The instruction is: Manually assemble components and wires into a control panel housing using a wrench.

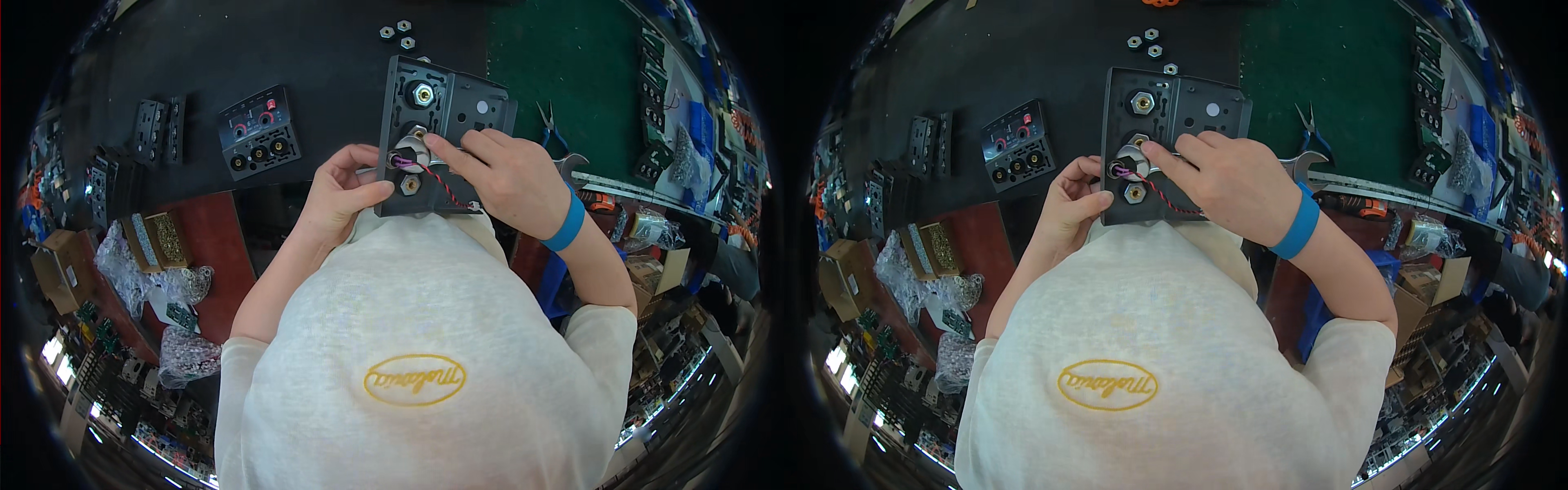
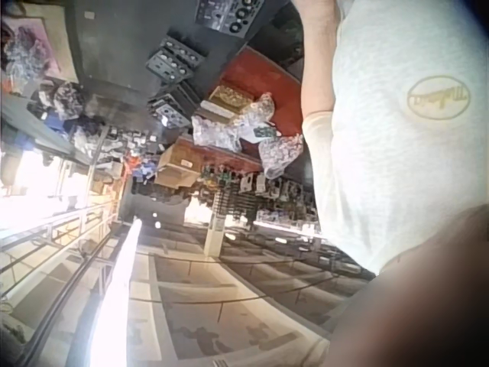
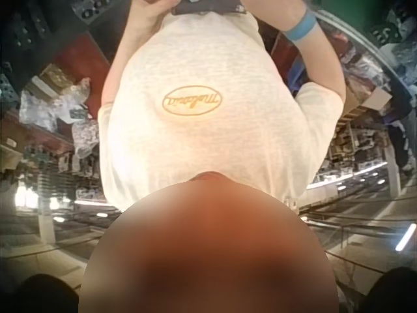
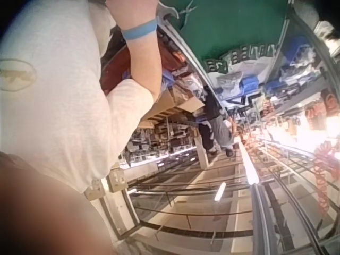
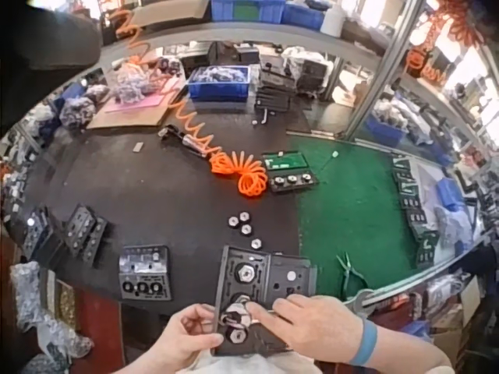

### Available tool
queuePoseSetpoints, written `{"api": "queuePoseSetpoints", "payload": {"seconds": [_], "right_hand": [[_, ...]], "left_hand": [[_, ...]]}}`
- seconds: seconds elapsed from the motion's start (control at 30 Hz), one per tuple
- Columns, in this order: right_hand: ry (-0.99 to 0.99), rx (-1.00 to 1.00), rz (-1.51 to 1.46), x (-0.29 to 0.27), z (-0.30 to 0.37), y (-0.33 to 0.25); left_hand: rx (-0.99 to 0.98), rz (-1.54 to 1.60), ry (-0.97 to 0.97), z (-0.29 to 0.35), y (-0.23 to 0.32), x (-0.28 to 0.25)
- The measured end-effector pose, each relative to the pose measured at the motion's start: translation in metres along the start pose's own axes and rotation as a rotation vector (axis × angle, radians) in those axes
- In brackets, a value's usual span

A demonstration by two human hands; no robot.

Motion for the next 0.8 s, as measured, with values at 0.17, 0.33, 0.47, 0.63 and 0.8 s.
{"api": "queuePoseSetpoints", "payload": {"seconds": [0.17,0.33,0.47,0.63,0.8], "right_hand": [[0.001,-0.013,-0.039,0.004,-0.001,0.001],[-0.035,0.0,-0.02,0.005,-0.002,-0.002],[-0.041,0.048,-0.029,0.009,0.001,-0.006],[-0.012,0.133,-0.044,0.01,0.002,-0.013],[0.109,0.274,-0.1,0.016,0.003,-0.021]], "left_hand": [[-0.01,0.049,0.0,-0.001,-0.002,-0.002],[-0.018,0.066,0.0,0.0,-0.004,-0.004],[0.001,0.075,0.019,0.002,-0.002,-0.002],[0.048,0.068,0.039,0.001,0.001,0.0],[0.094,0.089,0.045,0.0,0.002,-0.002]]}}
Point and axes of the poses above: each hand's wrist, its own z-axis away from the middle knuckle, its own x-axis out of the palm, y = z × x, the point moved 8 cm from there along -z, towards the middle knuckle, and after that the axes turned 14 degrees about -x, right-handed, at the moved point
